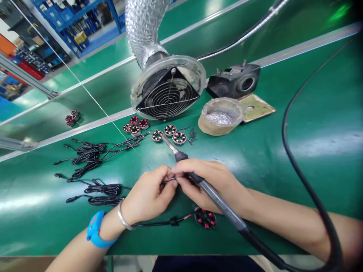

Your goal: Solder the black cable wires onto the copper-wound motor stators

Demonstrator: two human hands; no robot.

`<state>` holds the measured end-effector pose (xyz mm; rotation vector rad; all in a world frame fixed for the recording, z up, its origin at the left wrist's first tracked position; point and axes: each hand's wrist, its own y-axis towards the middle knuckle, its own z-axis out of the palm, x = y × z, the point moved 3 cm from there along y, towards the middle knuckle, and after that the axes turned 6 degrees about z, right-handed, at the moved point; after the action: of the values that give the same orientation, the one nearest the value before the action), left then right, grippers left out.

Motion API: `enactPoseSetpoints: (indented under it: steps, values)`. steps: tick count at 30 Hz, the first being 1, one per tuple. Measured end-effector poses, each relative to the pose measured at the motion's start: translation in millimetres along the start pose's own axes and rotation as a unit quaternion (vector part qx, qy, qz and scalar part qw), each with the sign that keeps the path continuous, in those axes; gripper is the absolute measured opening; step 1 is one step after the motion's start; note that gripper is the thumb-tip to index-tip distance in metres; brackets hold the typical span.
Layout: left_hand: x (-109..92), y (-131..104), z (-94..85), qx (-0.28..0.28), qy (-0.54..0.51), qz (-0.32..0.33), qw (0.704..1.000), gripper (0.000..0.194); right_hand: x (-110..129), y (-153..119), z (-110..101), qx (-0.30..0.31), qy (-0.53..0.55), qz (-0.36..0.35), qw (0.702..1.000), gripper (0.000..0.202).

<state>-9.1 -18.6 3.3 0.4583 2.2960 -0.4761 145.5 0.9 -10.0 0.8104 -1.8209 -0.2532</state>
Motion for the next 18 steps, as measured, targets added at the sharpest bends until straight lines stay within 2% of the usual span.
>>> enactPoseSetpoints:
  steps: [4,8,13,18]
  values:
    - [-4,-1,-0.6,0.022,0.06,0.013,0.998,0.015,1,-1,-2,-0.005,-0.001,0.025,1.0,0.026]
    - [-7,0,-2.3,0.017,0.072,0.013,0.997,0.014,2,-3,-4,-0.003,-0.002,0.062,0.998,0.021]
    - [-6,2,-4.7,0.014,0.016,-0.01,1.0,0.018,1,-5,-2,0.01,0.022,0.08,0.996,0.018]
    - [7,2,-1.1,0.013,-0.08,-0.039,0.996,0.018,-3,-2,-6,0.001,0.006,0.092,0.996,0.013]
